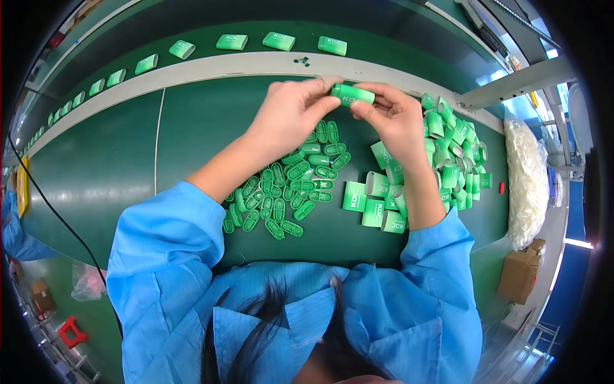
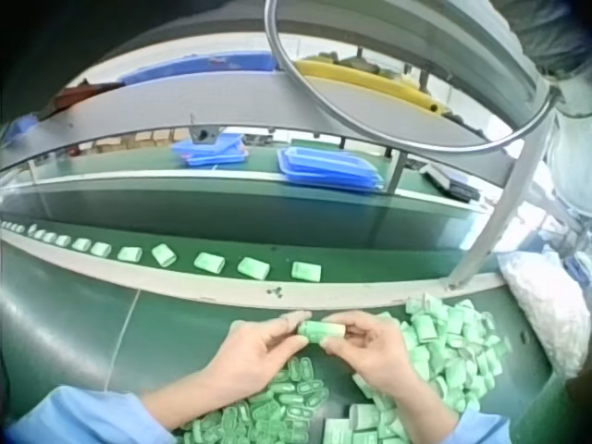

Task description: The person assembles green capsule-shaped objects by hand on a green workbench. They pick up two halves, press them together, and place the finished units on a conveyor belt. At 00:27, the person refills their supply by pouring more halves from a blue bin onto the table and continues the assembly process.

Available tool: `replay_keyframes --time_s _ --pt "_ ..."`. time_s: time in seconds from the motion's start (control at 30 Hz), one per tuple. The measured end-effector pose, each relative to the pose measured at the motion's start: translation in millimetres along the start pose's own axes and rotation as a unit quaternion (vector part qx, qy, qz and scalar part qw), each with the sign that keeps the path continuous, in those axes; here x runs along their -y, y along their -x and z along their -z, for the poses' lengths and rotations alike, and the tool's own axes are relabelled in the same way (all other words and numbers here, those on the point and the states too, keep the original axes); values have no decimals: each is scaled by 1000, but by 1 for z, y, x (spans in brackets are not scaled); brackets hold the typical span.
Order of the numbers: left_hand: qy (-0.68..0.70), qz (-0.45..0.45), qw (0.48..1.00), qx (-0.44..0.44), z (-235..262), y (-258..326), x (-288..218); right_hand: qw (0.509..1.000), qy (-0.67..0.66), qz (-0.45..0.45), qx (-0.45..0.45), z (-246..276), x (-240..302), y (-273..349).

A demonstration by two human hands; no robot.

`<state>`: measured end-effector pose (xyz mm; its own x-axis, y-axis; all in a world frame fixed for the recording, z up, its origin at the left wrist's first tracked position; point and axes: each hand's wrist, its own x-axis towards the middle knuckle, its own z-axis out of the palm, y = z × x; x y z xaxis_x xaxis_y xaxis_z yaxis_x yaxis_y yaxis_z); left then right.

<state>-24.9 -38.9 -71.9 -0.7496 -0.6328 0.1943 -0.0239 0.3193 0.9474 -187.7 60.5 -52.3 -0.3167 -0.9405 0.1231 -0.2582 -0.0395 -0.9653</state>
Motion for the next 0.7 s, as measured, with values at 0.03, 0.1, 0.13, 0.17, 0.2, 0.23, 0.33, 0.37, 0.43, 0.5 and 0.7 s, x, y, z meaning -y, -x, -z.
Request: replay_keyframes --time_s 0.03,0.1,0.13,0.17,0.2,0.23,0.33,0.37,0.43,0.5,0.7 --pt "-67 -1 998 -1 0 2 -8 1000 17 3 -6 1 1 0" --pt "-116 -68 990 -48 -7 6 -10 999 48 4 -18 -1 -1 2" --pt "-131 -87 986 -58 -10 7 -7 995 89 22 -25 -2 -1 3" --pt "-145 -106 981 -68 -12 7 -4 990 130 41 -32 -3 0 4" --pt "-162 -123 976 -79 -12 7 -2 983 168 61 -37 -5 2 4" --pt "-168 -104 978 -59 -10 8 -2 983 171 52 -30 -7 4 4" --pt "-175 -91 980 -32 -1 -1 -2 979 203 17 -12 -7 11 -7" --pt "-169 -111 978 -45 1 -6 7 978 206 8 -2 -4 9 -18" --pt "-194 -132 968 -93 10 -13 11 977 212 -11 18 7 3 -49" --pt "-209 -118 970 -30 33 -13 4 961 273 -46 -13 21 -7 -81" --pt "-284 -63 944 153 47 -3 13 958 223 -173 -55 51 -44 -124"
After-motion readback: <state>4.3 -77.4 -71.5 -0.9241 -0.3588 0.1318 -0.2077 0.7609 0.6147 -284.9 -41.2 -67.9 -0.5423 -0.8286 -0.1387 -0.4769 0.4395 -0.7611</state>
